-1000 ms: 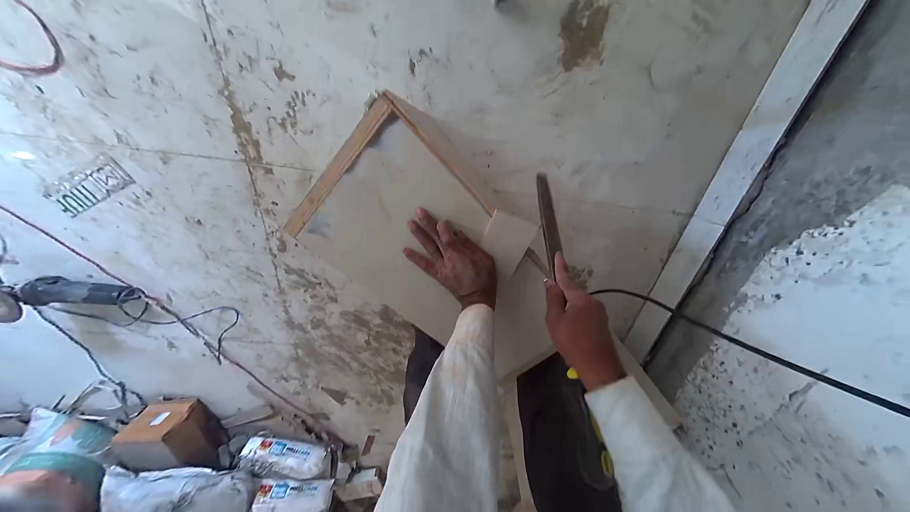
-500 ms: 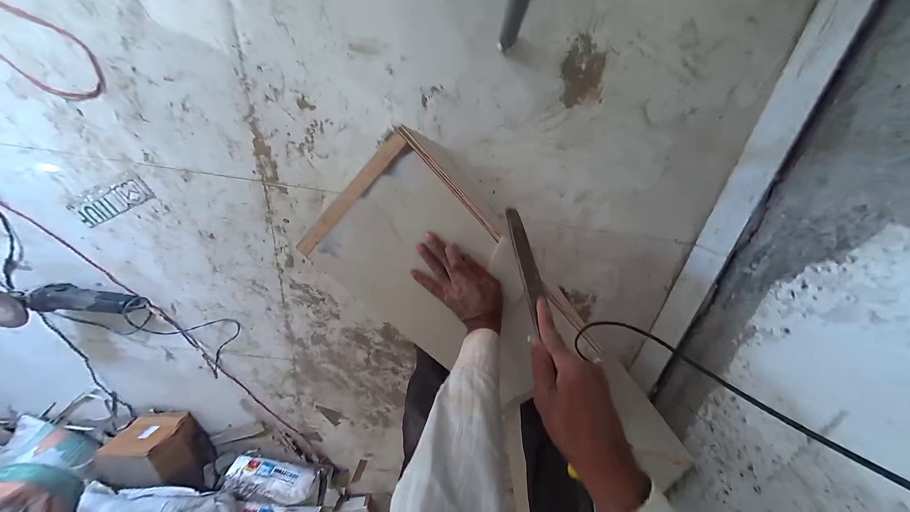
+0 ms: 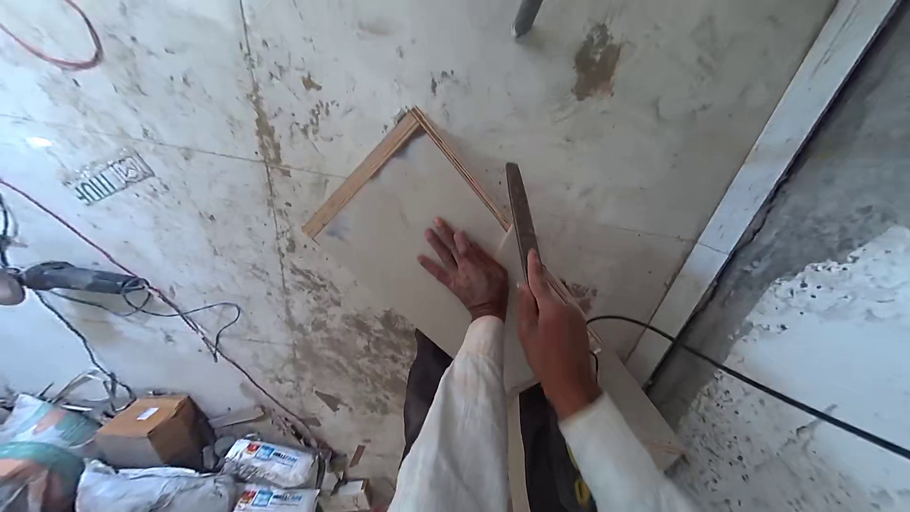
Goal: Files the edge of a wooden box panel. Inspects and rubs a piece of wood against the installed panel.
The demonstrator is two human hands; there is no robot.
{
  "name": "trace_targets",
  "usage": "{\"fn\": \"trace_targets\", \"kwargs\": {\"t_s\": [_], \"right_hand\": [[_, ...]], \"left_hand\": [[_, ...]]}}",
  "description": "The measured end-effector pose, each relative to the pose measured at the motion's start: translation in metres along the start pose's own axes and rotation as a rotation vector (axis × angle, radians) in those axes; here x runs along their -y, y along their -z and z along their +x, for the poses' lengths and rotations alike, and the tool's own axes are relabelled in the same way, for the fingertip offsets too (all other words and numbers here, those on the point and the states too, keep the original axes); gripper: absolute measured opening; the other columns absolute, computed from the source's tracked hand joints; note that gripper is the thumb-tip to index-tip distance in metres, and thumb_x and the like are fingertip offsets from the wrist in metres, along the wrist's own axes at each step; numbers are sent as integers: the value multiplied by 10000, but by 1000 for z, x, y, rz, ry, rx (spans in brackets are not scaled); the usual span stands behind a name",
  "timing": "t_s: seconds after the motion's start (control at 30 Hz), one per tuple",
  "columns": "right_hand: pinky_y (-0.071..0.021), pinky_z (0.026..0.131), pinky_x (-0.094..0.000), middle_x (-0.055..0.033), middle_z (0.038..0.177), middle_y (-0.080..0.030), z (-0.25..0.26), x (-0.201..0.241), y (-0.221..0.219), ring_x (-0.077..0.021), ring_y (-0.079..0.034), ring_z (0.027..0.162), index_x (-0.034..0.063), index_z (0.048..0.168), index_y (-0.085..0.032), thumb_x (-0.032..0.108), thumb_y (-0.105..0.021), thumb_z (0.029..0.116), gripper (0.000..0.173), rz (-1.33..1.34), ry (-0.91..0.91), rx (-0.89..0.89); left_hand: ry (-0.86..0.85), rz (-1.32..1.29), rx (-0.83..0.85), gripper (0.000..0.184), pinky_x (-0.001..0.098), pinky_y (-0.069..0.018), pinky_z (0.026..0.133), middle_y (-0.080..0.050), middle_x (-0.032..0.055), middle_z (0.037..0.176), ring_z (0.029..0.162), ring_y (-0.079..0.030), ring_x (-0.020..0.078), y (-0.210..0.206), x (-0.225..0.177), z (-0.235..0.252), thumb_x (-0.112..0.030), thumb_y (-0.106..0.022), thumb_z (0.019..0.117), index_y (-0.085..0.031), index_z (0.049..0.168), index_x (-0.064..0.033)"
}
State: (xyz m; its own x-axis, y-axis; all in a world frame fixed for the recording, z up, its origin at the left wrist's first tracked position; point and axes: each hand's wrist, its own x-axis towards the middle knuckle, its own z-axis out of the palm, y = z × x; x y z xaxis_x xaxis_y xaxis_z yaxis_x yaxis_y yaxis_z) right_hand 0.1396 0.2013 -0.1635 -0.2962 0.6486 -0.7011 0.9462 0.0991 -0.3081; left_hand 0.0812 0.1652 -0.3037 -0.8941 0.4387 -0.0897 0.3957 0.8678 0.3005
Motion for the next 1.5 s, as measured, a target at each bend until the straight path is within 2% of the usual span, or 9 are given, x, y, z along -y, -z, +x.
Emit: {"fn": "trace_targets", "kwargs": {"t_s": [0.07, 0.27, 0.37, 0.53, 0.67, 1.07, 1.2, 1.33, 1.5], "right_hand": [[-528, 506, -472, -130, 650, -645, -16, -11, -19, -312, -624, 518, 93, 1548, -474, 233, -512, 1061, 508, -1, 47, -107], [-552, 635, -546, -197, 779, -697, 17, -19, -7, -382, -685, 678, 124, 1617, -344, 271, -430, 1115, 530, 13, -35, -22], [-517, 486, -462, -117, 622, -635, -23, -25, -18, -286, -603, 486, 87, 1550, -467, 226, -499, 1060, 511, 11, 40, -112], [-540, 741, -561, -217, 890, -712, 28, -17, 27, -395, -688, 789, 173, 1634, -310, 304, -382, 1129, 526, 31, -145, 196], [-503, 528, -441, -103, 636, -624, -16, -14, 29, -264, -589, 530, 166, 1603, -390, 283, -457, 1101, 520, 25, -33, 111], [-546, 722, -560, -235, 955, -710, 19, -8, 42, -404, -692, 825, 139, 1628, -318, 279, -376, 1130, 521, 31, -41, 300], [-542, 598, -507, -157, 684, -671, 1, -15, 23, -348, -664, 614, 146, 1600, -391, 271, -462, 1098, 523, 3, 4, 149], [-539, 692, -568, -247, 901, -704, 21, -18, 31, -420, -692, 796, 122, 1629, -304, 264, -385, 1128, 528, 54, -87, 237], [-547, 567, -523, -170, 671, -676, -13, -40, 7, -361, -666, 577, 78, 1576, -417, 215, -480, 1076, 522, 25, -13, 61]], "left_hand": [[15, -5, 8, 431, 684, -124, 1196, -388, 268, 1586, 1500, -285, 498, -2, 0, 3, -133, -384, 1021, -558, 1361, 67], [0, -18, 23, 440, 677, -99, 1208, -372, 257, 1599, 1516, -256, 486, -1, 2, -3, -125, -376, 1018, -552, 1375, 60], [-2, -21, -3, 431, 671, -109, 1207, -389, 270, 1584, 1508, -271, 490, -4, 2, 1, -130, -387, 1009, -565, 1349, 67], [19, -7, 29, 449, 655, -94, 1219, -365, 227, 1614, 1526, -254, 456, -1, 3, -6, -138, -356, 1032, -548, 1396, 41], [-2, -31, -40, 446, 685, -122, 1196, -393, 277, 1579, 1497, -287, 503, -5, 5, -1, -116, -404, 1014, -538, 1393, 77], [13, 33, 36, 450, 652, -105, 1218, -340, 236, 1624, 1525, -259, 453, 2, 3, -8, -144, -352, 1054, -519, 1423, 53], [12, 10, -8, 450, 655, -107, 1217, -367, 264, 1599, 1514, -268, 479, -7, 3, 3, -125, -360, 1029, -539, 1388, 79], [24, 41, 66, 455, 641, -74, 1228, -324, 222, 1636, 1544, -222, 430, 4, 2, -7, -143, -334, 1057, -504, 1441, 33], [25, -5, 14, 455, 643, -63, 1228, -352, 258, 1610, 1532, -227, 468, -4, 4, 1, -124, -339, 1051, -518, 1423, 67]]}}
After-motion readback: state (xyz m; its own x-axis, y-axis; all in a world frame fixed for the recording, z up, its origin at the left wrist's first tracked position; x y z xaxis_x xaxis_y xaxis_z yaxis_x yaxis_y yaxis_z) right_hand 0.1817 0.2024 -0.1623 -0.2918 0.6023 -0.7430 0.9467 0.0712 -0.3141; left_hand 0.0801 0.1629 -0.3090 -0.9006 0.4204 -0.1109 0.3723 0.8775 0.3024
